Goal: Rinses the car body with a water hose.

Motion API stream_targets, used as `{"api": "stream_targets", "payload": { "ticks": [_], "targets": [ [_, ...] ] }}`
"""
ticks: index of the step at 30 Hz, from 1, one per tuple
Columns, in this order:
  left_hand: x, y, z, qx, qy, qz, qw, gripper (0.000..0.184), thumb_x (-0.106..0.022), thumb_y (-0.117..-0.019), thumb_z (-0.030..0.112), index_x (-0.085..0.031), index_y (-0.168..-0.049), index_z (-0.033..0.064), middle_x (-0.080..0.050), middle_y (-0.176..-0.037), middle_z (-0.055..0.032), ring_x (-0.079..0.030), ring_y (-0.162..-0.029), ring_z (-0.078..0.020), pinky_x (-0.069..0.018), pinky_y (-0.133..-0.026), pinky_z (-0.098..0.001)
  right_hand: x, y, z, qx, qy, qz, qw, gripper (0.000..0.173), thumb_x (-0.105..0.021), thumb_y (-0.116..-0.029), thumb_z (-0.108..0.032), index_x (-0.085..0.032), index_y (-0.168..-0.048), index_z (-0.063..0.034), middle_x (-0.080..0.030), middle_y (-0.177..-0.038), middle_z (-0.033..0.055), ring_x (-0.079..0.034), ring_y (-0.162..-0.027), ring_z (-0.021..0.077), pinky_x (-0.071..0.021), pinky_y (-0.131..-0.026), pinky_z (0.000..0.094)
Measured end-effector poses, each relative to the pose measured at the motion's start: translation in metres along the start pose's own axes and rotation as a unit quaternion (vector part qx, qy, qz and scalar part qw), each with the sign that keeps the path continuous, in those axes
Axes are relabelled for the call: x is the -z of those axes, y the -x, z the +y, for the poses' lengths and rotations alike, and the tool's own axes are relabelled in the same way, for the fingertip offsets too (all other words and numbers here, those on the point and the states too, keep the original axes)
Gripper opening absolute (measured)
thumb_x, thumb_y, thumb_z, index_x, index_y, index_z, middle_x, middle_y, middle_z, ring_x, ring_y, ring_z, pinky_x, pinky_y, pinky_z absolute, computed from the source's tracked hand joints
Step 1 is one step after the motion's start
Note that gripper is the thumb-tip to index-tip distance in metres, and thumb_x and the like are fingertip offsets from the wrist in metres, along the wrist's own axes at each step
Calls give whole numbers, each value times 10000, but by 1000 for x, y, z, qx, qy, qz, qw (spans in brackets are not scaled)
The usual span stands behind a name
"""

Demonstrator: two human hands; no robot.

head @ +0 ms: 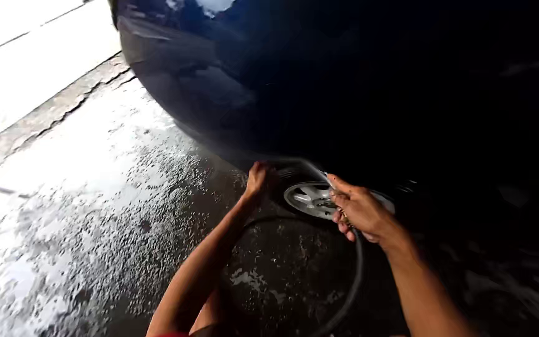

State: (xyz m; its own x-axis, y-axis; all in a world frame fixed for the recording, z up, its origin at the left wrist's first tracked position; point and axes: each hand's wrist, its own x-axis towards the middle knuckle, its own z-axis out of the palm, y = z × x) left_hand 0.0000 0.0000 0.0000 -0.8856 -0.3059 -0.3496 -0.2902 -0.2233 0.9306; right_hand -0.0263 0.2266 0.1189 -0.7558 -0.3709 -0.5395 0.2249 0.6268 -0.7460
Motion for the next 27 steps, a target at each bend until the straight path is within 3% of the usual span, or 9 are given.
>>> {"api": "stream_targets", "payload": {
  "ticks": [2, 5, 8, 11, 13, 16, 20, 23, 27],
  "targets": [
    [-23, 49, 14, 17, -90, -157, 983, 417, -328, -1094, 195, -460, -1416, -36, -681, -1151, -202, -710, -920, -232, -596, -790, -395, 11, 15, -3, -41, -68, 39, 996, 524, -356, -1134, -188, -220, -1640, -173, -574, -896, 97, -517, -455, 109, -464, -379, 261],
    [-80, 128, 58, 172, -126, -317, 924, 477, -232, -1127, 301, -416, -1492, 55, -687, -1204, -192, -711, -1020, -277, -588, -813, -448, 24, 40, -2, -125, -137, 101, 977, 540, -332, -1140, -220, -154, -1648, -172, -564, -918, 110, -530, -510, 122, -478, -448, 268],
    [-129, 170, 89, 259, -70, -359, 894, 478, -215, -1130, 359, -324, -1526, 114, -706, -1013, -148, -725, -797, -245, -615, -660, -394, 41, 55, -4, -185, -197, 165, 949, 554, -323, -1142, -233, -120, -1655, -180, -561, -956, 141, -539, -570, 149, -492, -522, 286],
    [-154, 179, 99, 206, -173, -372, 888, 445, -262, -1129, 235, -301, -1536, 58, -645, -826, -101, -608, -566, -155, -530, -512, -308, 51, 66, 9, -211, -316, 233, 895, 541, -363, -1136, -229, -180, -1645, -204, -580, -1026, 162, -556, -590, 156, -503, -534, 292],
    [-162, 182, 110, 138, -334, -391, 846, 453, -277, -1116, 165, -341, -1538, 13, -640, -929, -171, -620, -655, -228, -550, -634, -399, 51, 77, 12, -214, -380, 261, 861, 537, -394, -1129, -242, -214, -1635, -223, -589, -1043, 168, -582, -592, 166, -529, -534, 307],
    [-170, 192, 154, 87, -499, -390, 769, 427, -337, -1097, 115, -446, -1496, 9, -656, -1187, -279, -675, -1012, -388, -519, -918, -553, 50, 97, 3, -220, -474, 301, 797, 532, -395, -1129, -272, -225, -1625, -181, -584, -1070, 180, -605, -629, 186, -553, -567, 330],
    [-161, 213, 200, 74, -622, -388, 675, 384, -422, -1046, 92, -509, -1416, 38, -677, -1101, -253, -676, -1004, -416, -524, -866, -599, 47, 128, -18, -236, -569, 323, 719, 391, -400, -1128, -260, -416, -1421, 0, -573, -998, 171, -630, -654, 197, -583, -609, 334],
    [-143, 228, 228, 75, -658, -385, 642, 420, -430, -1047, 87, -483, -1463, 57, -687, -1082, -265, -685, -977, -436, -528, -861, -614, 46, 149, -25, -246, -570, 266, 738, 321, -474, -1104, -240, -527, -1280, 24, -589, -938, 146, -603, -685, 180, -541, -633, 313],
    [-122, 221, 270, -13, -643, -368, 672, 507, -361, -1104, 326, -358, -1560, 105, -661, -812, -177, -635, -657, -325, -535, -662, -548, 65, 181, -60, -199, -480, 195, 832, 368, -508, -1091, -306, -611, -1189, 34, -590, -883, 115, -536, -645, 140, -489, -635, 300]
  ]
}}
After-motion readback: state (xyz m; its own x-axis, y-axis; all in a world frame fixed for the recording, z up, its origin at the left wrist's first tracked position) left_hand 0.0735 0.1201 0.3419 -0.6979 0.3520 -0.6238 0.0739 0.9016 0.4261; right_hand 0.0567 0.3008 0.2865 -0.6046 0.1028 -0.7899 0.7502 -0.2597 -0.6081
